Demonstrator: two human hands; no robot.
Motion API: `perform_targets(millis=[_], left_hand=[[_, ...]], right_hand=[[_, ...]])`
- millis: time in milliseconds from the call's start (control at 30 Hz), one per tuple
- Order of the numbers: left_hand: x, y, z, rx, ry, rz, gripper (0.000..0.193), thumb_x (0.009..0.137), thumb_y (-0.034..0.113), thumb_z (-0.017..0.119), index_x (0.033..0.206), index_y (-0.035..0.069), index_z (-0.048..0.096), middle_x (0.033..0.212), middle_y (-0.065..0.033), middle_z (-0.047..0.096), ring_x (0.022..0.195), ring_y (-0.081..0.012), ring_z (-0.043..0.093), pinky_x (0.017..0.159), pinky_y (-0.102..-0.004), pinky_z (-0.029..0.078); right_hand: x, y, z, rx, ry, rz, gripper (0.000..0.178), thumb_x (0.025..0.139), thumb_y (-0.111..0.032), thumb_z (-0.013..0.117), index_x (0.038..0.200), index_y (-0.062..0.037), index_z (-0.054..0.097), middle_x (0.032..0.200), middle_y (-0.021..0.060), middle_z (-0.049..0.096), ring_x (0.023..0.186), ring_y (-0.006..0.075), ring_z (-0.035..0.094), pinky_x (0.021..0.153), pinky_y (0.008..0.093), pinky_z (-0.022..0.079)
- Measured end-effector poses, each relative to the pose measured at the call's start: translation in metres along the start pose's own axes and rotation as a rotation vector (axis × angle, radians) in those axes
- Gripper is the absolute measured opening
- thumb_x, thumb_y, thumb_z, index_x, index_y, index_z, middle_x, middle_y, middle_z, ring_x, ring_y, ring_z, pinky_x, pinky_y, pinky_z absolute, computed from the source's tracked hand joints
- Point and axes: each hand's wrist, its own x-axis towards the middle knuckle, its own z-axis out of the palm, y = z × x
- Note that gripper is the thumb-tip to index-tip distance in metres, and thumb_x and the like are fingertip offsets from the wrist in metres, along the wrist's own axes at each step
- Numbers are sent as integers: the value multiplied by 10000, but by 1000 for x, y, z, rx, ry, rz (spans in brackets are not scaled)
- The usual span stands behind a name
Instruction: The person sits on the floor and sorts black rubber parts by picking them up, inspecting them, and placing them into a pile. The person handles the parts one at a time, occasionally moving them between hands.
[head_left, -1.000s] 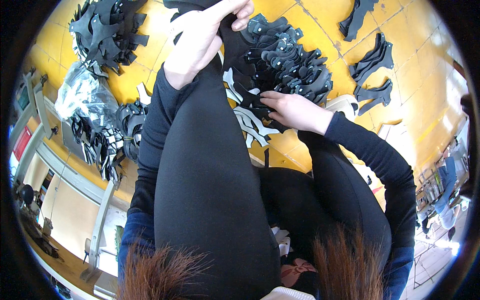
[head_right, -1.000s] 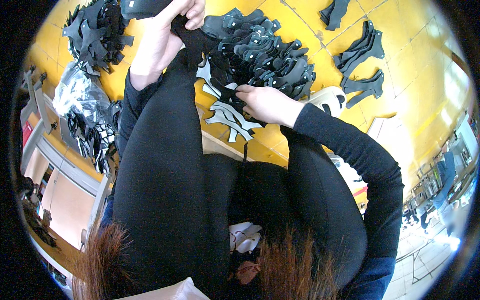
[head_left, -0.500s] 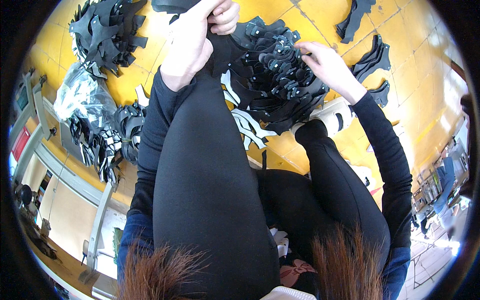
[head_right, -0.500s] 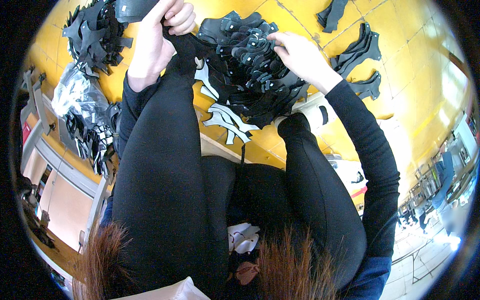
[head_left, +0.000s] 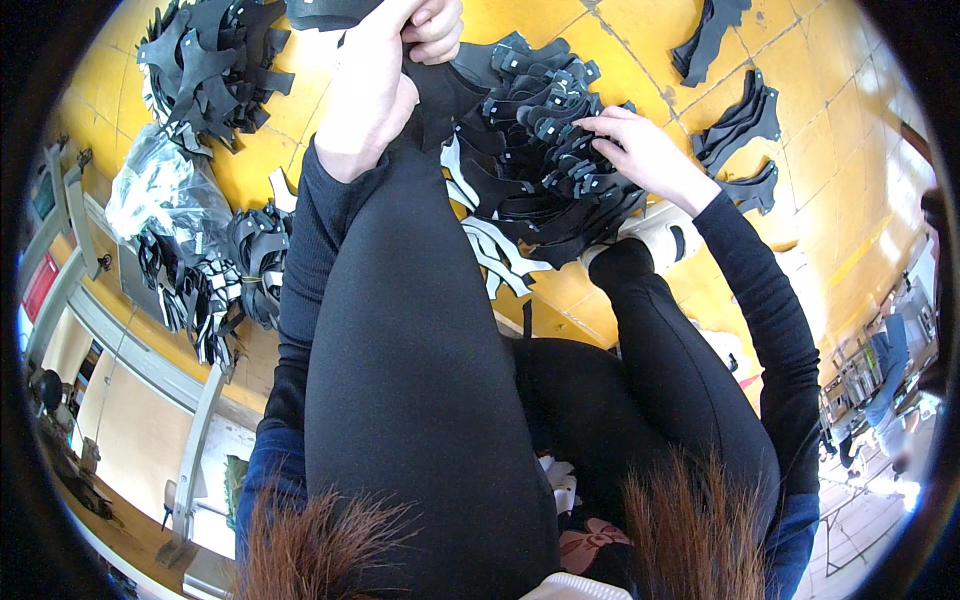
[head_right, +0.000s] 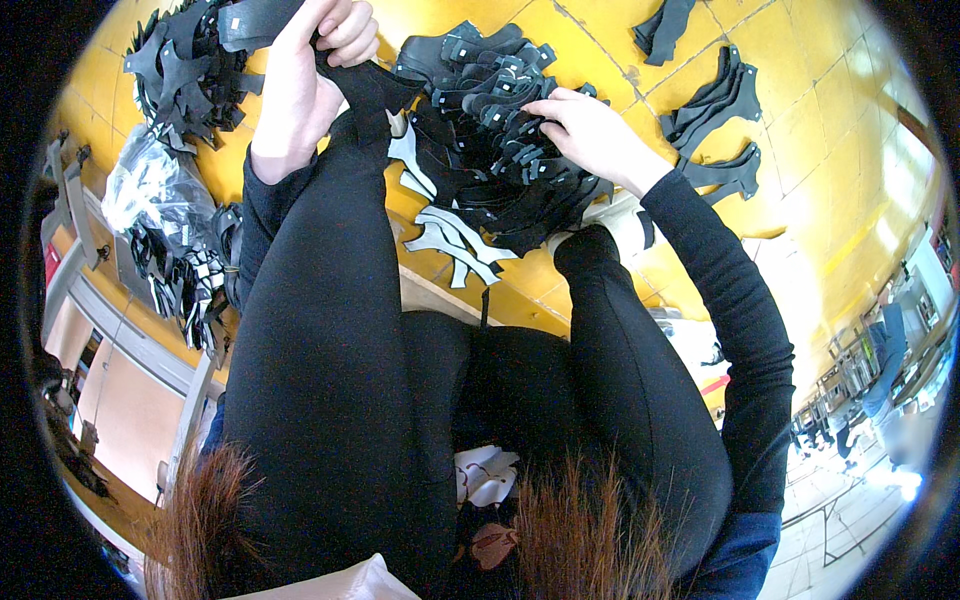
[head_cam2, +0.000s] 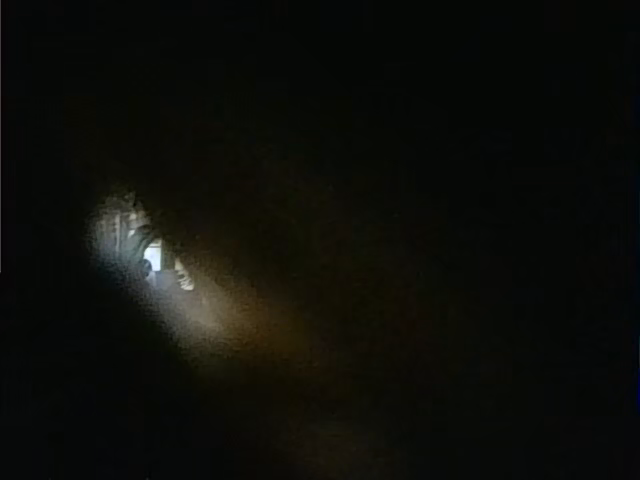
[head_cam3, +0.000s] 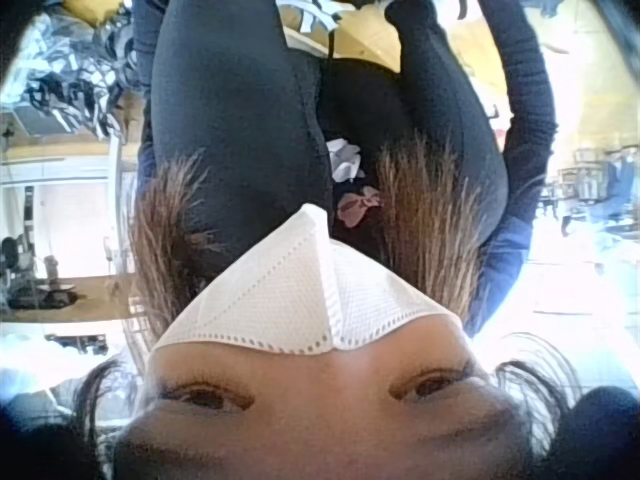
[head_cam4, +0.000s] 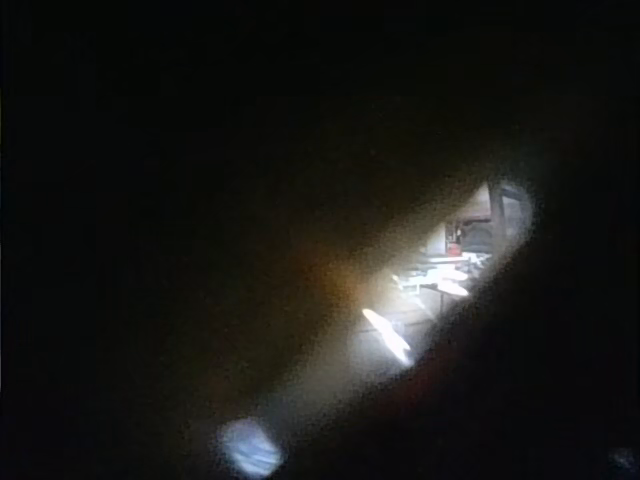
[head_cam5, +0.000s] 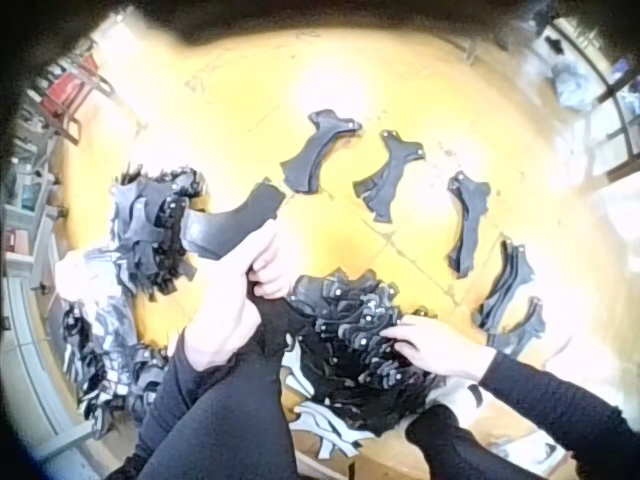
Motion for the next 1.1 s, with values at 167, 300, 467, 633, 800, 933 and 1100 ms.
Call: perform_targets(millis=[167, 300, 467, 633, 800, 933, 1100], left_hand=[[1, -1, -3, -21, -3, 8, 403, 1028, 233, 521, 667, 139, 372, 586, 59, 281, 493, -67, 268, 469, -218, 225], [1, -2, -4, -14, 7, 9, 403, 1026, 228, 526, 664, 138, 373, 585, 59, 283, 492, -67, 270, 470, -216, 225], [0, 1, -1, 6, 38, 9, 405, 1027, 228, 525, 663, 136, 374, 586, 60, 282, 492, -66, 266, 469, -216, 225], [0, 0, -1, 1, 40, 9, 405, 1031, 232, 521, 666, 137, 375, 588, 61, 282, 493, -65, 266, 470, -214, 229], [-1, 1, -3, 3, 59, 15, 401, 1034, 238, 520, 672, 141, 378, 592, 62, 288, 494, -64, 267, 471, -214, 236], [0, 1, -2, 0, 64, 8, 400, 1034, 240, 523, 673, 142, 380, 594, 61, 291, 496, -65, 270, 474, -214, 241], [0, 0, -5, -21, 78, -14, 398, 1034, 244, 524, 675, 142, 384, 595, 62, 291, 498, -64, 271, 480, -212, 246]], right_hand=[[1, 2, -2, 7, 7, -39, 321, 895, -91, 591, 1210, -90, 651, 1032, 127, 592, 981, 319, 607, 866, 407, 491], [-3, -5, 3, -156, 117, -130, 446, 876, -64, 588, 1318, -128, 597, 1225, 107, 584, 1136, 321, 570, 983, 413, 457], [6, -9, 6, -228, 149, -196, 608, 859, -42, 580, 1443, -186, 491, 1408, 95, 533, 1280, 334, 510, 1099, 416, 404], [19, -5, -1, -56, 41, -95, 564, 916, -62, 535, 1459, -204, 489, 1083, 120, 646, 1054, 259, 609, 946, 370, 472], [29, -19, -18, 308, 32, 172, 568, 930, -188, 607, 1474, -248, 457, 605, 76, 577, 568, 240, 596, 621, 357, 500], [29, -15, -9, -26, -21, 172, 810, 837, -180, 719, 1535, -292, 323, 706, 76, 621, 697, 236, 662, 656, 378, 517], [28, -12, 5, -26, 37, 165, 1031, 708, -105, 807, 1545, -309, 240, 1155, 149, 594, 1076, 358, 612, 907, 462, 500]])
